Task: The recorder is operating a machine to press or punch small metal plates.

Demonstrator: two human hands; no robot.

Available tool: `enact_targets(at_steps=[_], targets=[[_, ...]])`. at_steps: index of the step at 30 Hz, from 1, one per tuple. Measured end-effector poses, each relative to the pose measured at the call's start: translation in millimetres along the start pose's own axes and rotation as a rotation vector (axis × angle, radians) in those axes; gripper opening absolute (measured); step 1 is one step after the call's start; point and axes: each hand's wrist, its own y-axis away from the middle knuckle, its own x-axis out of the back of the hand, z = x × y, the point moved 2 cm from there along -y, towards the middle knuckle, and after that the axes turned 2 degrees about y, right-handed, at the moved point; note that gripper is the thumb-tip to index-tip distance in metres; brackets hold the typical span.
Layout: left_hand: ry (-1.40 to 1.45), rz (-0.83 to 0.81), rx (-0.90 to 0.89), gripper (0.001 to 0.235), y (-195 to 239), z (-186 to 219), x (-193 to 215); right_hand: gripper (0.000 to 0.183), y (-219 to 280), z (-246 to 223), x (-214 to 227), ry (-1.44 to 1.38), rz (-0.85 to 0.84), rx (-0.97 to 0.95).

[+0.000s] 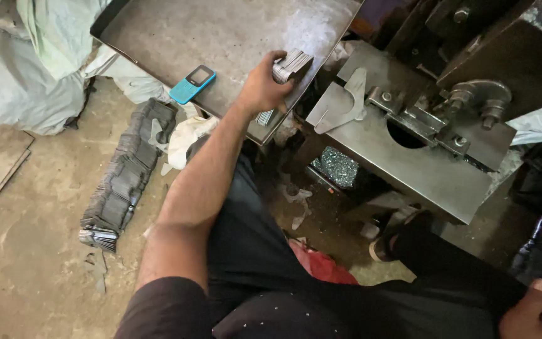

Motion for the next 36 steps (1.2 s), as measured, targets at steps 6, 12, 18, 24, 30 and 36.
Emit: enact_targets(at_steps=[6, 12, 18, 24, 30, 36], targets=[[0.145, -0.018, -0.015, 0.044, 13.4, 26.7, -4.4, 0.052, -2.7, 2.0, 13.9, -0.043, 0.008, 0.050], [0.151, 0.002, -0.382, 0.037, 28.6, 51.4, -22.4, 0.046, -45.7, -134.3, 74.4, 0.133, -0.116, -0.001], [0.167, -0.183, -0.069, 0.037, 38.7, 89.8, -72.0, 0.029, -54.4, -154.6, 77.5, 0.134, -0.117, 0.023], [-0.321, 0.036, -0.296, 0.050, -6.3, 39.5, -132.1, 0.030, -50.4, -168.7, 91.0, -0.011, -0.101, -0.067], [-0.701, 0.113, -0.419, 0.034, -16.6, 16.8, -152.2, 0.030, -51.0, -167.0, 100.5, -0.010, -0.078, -0.149], [-0.898, -0.123, -0.295, 0.052, 1.6, 53.8, -158.1, 0.032, -43.8, -147.5, 94.7, 0.057, -0.089, -0.091]])
